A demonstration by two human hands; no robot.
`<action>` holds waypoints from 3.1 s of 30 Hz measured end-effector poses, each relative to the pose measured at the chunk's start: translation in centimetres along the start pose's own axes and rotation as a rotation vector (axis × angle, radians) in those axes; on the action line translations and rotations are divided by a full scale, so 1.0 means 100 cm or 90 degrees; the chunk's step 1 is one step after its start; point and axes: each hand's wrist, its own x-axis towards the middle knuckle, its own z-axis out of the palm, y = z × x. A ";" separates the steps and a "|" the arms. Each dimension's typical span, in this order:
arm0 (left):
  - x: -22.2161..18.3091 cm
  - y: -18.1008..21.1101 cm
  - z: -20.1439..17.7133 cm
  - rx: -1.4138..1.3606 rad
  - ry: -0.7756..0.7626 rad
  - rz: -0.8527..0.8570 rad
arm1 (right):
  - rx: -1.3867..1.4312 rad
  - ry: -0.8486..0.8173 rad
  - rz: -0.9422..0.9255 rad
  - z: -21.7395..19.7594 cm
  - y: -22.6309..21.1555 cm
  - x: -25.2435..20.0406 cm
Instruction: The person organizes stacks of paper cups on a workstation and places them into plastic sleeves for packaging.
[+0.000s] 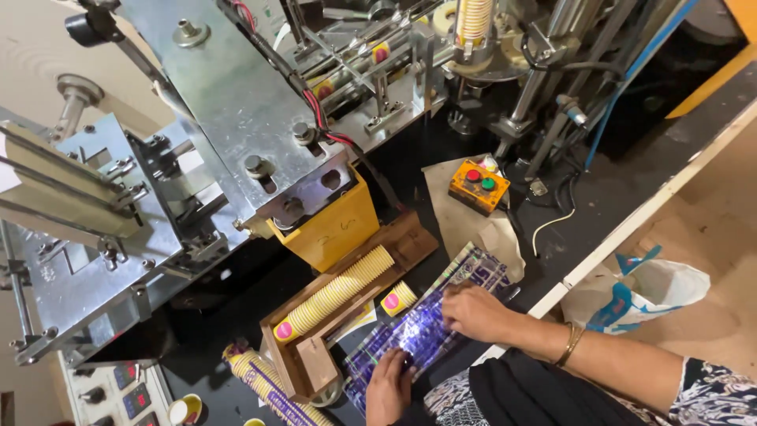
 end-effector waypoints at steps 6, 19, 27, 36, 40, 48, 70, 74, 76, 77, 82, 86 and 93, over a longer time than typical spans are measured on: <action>0.059 0.104 -0.081 -0.106 0.129 -0.020 | 0.041 0.087 -0.003 -0.046 -0.049 0.041; 0.072 0.101 -0.055 -0.073 0.159 0.007 | 0.021 0.121 0.088 -0.072 -0.067 0.049; 0.058 0.069 -0.005 -0.031 0.098 0.071 | 0.045 0.156 0.086 -0.063 -0.063 0.029; 0.060 0.054 0.010 0.037 0.092 0.038 | 0.054 0.067 0.214 -0.039 -0.034 -0.016; 0.062 0.090 -0.036 -0.041 0.212 -0.028 | 0.032 0.168 0.080 -0.069 -0.062 -0.011; 0.066 0.061 -0.044 -0.032 0.366 -0.028 | 0.149 0.211 0.007 -0.066 -0.057 0.022; 0.117 0.115 -0.056 0.140 -0.047 -0.274 | -0.126 -0.293 0.212 -0.163 0.044 -0.019; 0.161 0.102 -0.053 0.191 0.118 -0.079 | -0.121 0.099 0.055 -0.286 0.015 -0.019; 0.168 0.089 -0.036 0.245 0.097 -0.045 | -0.160 0.190 0.049 -0.325 -0.015 -0.024; 0.166 0.084 -0.026 0.286 0.073 0.005 | -0.163 0.209 0.068 -0.336 -0.030 -0.025; 0.131 0.111 -0.012 0.392 0.043 0.036 | -0.211 0.212 -0.050 -0.322 -0.024 -0.025; 0.117 0.107 -0.008 0.379 0.125 0.065 | -0.229 0.151 -0.119 -0.280 -0.015 -0.016; 0.127 0.057 -0.003 0.371 0.044 0.123 | -0.229 0.060 -0.095 -0.257 -0.025 0.000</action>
